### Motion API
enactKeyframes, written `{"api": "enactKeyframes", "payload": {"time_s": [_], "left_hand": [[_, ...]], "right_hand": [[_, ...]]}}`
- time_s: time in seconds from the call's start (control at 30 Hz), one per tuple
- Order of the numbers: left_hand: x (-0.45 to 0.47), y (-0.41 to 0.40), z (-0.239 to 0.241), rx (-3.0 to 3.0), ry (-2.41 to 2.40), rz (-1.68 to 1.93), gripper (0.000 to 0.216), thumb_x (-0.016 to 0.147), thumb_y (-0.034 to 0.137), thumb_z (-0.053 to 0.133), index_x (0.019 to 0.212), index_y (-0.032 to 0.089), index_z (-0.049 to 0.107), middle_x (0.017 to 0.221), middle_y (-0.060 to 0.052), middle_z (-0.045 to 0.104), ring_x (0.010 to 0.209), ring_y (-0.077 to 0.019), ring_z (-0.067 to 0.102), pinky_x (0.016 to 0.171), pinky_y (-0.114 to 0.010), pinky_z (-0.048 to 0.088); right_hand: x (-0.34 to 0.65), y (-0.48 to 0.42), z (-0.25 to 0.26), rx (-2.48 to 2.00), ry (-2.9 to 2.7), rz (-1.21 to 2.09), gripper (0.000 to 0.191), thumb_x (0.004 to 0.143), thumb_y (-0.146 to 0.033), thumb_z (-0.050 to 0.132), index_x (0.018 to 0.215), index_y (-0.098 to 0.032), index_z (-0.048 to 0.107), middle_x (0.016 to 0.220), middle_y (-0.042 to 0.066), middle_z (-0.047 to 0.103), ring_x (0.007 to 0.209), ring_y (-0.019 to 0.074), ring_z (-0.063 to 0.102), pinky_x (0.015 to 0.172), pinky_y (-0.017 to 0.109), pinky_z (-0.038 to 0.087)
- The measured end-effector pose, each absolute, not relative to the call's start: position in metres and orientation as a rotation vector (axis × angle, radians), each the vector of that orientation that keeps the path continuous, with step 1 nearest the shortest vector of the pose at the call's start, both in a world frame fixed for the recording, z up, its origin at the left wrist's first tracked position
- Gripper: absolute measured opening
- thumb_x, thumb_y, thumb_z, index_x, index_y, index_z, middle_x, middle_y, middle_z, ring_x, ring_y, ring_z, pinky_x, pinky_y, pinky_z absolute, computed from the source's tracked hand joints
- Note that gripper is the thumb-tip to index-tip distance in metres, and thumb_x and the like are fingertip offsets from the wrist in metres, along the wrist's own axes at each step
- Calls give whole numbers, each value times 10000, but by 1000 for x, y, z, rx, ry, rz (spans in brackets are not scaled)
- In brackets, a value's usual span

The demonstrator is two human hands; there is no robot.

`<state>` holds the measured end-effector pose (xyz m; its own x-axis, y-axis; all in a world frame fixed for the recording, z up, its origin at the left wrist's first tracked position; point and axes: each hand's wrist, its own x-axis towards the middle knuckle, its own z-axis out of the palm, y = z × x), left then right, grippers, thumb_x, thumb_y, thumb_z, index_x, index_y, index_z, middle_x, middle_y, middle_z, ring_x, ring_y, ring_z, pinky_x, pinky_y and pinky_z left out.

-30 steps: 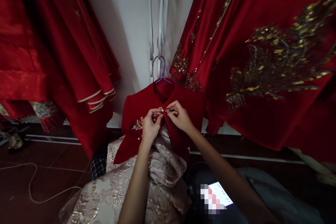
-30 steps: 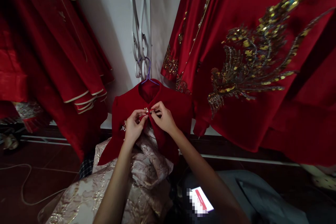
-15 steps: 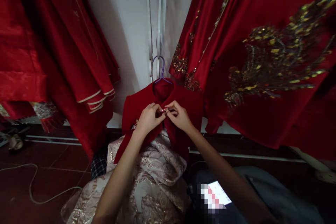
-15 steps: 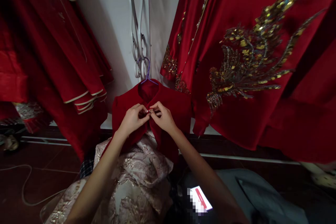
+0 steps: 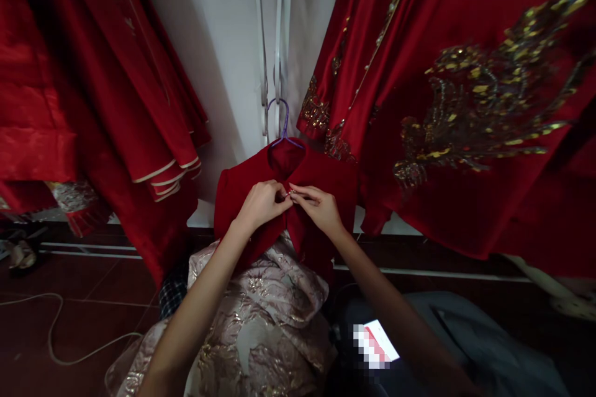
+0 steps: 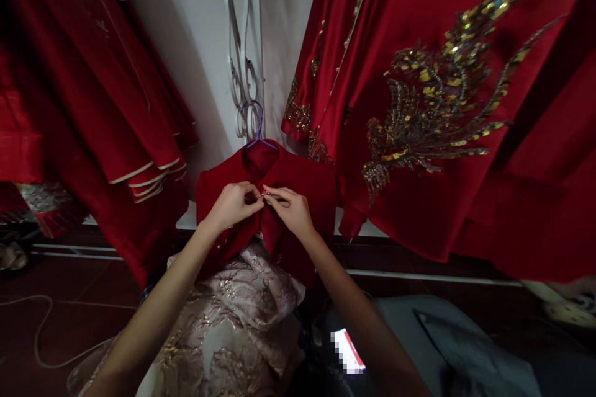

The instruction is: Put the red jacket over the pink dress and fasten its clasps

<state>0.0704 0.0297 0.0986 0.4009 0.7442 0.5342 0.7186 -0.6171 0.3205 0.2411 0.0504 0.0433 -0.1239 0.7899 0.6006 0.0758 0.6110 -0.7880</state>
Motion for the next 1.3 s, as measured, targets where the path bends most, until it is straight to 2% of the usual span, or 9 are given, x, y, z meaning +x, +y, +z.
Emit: {"api": "enactKeyframes", "payload": {"time_s": [0.43, 0.67, 0.8, 0.93, 1.0, 1.07, 1.17, 1.23, 1.3], "left_hand": [[67, 35, 106, 2750, 1316, 860, 119, 745, 255, 563, 796, 165, 622, 788, -35, 638, 695, -141, 594, 632, -228, 425], [64, 38, 114, 2984, 1291, 731, 101, 782, 226, 507, 799, 176, 593, 810, -28, 611, 760, -155, 577, 652, -244, 415], [71, 39, 115, 3040, 1325, 648, 100, 804, 217, 490, 816, 164, 574, 859, -53, 606, 821, -170, 573, 689, -250, 430], [84, 30, 100, 2906, 1500, 767, 149, 857, 244, 440, 926, 167, 547, 959, -84, 595, 909, -195, 574, 723, -269, 446], [87, 23, 83, 2648, 1676, 931, 181, 887, 262, 389, 973, 177, 523, 988, -94, 593, 874, -193, 595, 704, -279, 454], [83, 15, 61, 2344, 1735, 1069, 204, 908, 269, 339, 987, 190, 510, 973, -89, 607, 814, -175, 615, 675, -275, 461], [62, 7, 27, 1984, 1652, 1077, 225, 907, 229, 299, 984, 209, 509, 844, -40, 640, 619, -127, 609, 551, -233, 444], [39, 4, 11, 1872, 1684, 933, 182, 863, 204, 372, 936, 217, 538, 746, -11, 641, 504, -112, 566, 477, -211, 398], [15, 0, 2, 1889, 1767, 875, 87, 792, 201, 485, 814, 210, 569, 675, -5, 633, 526, -117, 566, 492, -202, 385]], "right_hand": [[238, 52, 42, -749, -1568, 742, 380, 721, -338, 684, 1087, -235, 663, 1046, 59, 649, 876, 180, 659, 799, 323, 567], [237, 55, 42, -720, -1621, 715, 401, 763, -351, 629, 1150, -245, 622, 1036, 56, 612, 893, 161, 628, 769, 302, 576], [235, 62, 40, -708, -1668, 693, 347, 779, -303, 593, 1118, -229, 609, 1037, 52, 589, 910, 156, 603, 785, 312, 563], [223, 65, 27, -729, -1588, 647, 350, 802, -223, 510, 1149, -235, 461, 1120, 66, 517, 1024, 157, 535, 856, 331, 513], [217, 58, 17, -720, -1551, 632, 473, 779, -192, 522, 1211, -250, 339, 1203, 84, 431, 1107, 158, 481, 899, 336, 483], [218, 46, 6, -732, -1588, 680, 601, 739, -186, 575, 1238, -255, 248, 1197, 89, 404, 1114, 163, 475, 909, 346, 475], [234, 20, -2, -796, -1655, 855, 584, 741, -223, 607, 1187, -243, 231, 1056, 54, 472, 928, 145, 571, 831, 343, 513], [252, 2, 2, -851, -1616, 952, 514, 769, -264, 599, 1141, -247, 245, 980, 27, 503, 721, 105, 587, 645, 269, 539], [268, -13, 16, -878, -1524, 984, 470, 787, -305, 594, 1106, -270, 252, 922, -2, 521, 540, 64, 521, 423, 176, 453]]}}
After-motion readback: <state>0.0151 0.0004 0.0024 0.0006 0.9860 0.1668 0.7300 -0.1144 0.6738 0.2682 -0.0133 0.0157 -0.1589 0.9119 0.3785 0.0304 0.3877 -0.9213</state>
